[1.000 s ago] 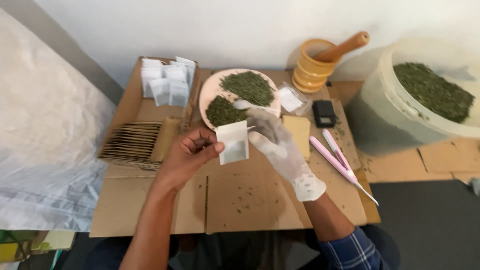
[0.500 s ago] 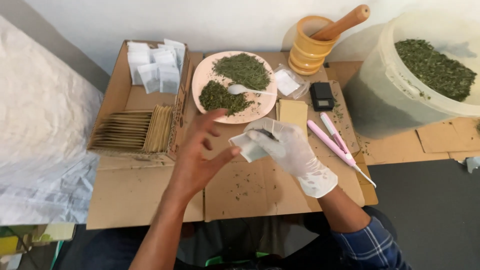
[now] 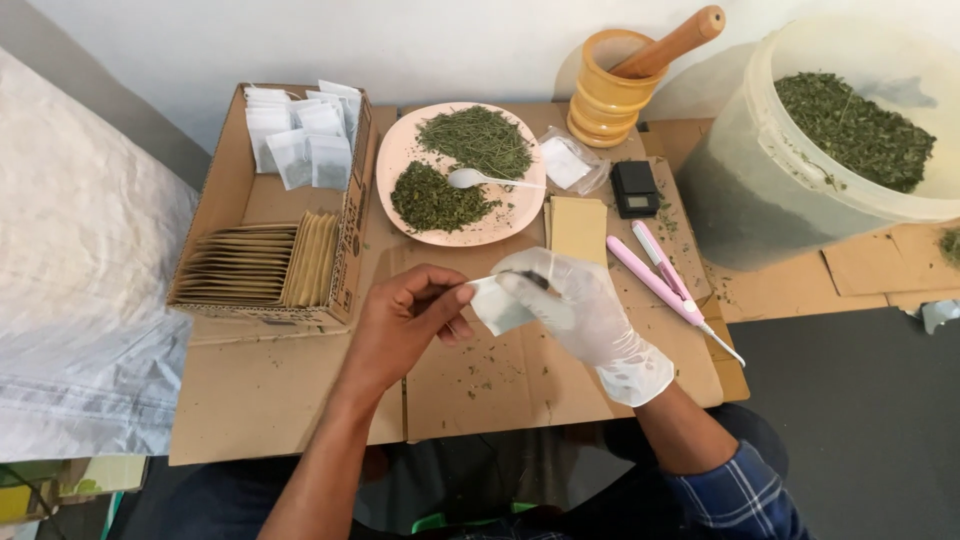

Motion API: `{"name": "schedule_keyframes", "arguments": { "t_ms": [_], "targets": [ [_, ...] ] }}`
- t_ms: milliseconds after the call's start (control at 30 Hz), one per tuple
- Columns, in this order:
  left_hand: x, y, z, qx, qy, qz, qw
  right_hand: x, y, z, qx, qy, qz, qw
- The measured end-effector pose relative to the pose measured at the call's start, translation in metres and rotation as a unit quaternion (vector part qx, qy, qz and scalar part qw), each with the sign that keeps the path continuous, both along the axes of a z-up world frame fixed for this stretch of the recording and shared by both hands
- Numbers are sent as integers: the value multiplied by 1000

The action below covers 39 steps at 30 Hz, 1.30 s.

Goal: Manually placing tea filter bags into paper envelopes and sealing them using a hair straightener.

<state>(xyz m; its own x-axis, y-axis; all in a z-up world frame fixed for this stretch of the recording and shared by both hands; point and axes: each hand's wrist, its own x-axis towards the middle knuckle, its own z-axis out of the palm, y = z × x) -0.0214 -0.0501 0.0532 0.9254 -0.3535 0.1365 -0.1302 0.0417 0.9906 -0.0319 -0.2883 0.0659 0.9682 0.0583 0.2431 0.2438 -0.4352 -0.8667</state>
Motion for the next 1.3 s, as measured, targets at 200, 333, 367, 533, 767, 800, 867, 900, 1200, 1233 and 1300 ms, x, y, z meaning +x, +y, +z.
{"name": "schedule_keyframes", "arguments": {
  "t_ms": [200, 333, 367, 533, 767, 800, 867, 900, 1200, 1233, 1300],
  "targets": [
    [-6, -17, -11, -102, 92, 30, 990, -3, -4, -12, 62, 43, -25, 997],
    [-2, -26, -30, -119, 120, 41, 985, -9, -13, -17, 70, 68, -38, 995],
    [-3, -27, -32, -103, 95, 43, 989, -7, -19, -26, 18, 23, -45, 999],
    [-2, -24, -38, -52, 28, 57, 997, 4, -83, -43, -154, -143, -144, 967],
    [5, -18, -29, 28, -33, 58, 997, 2, -173, -62, -379, 180, -245, 874],
    [4, -15, -28, 18, -28, 55, 998, 6, -183, -83, -429, 200, -245, 846],
    [4, -15, -28, 7, -22, 59, 998, 7, -181, -82, -442, 193, -241, 843],
    [4, -15, -28, -6, -17, 57, 998, 7, -180, -81, -453, 188, -242, 837],
    [10, -6, -25, 47, -36, 42, 997, 12, -199, -115, -373, 117, -254, 885],
    [10, -5, -20, 46, -37, 44, 997, 2, -190, -96, -374, 115, -253, 885],
    [5, -3, -12, 54, -50, 26, 997, -18, -171, -59, -193, 134, -271, 933]
  ]
}}
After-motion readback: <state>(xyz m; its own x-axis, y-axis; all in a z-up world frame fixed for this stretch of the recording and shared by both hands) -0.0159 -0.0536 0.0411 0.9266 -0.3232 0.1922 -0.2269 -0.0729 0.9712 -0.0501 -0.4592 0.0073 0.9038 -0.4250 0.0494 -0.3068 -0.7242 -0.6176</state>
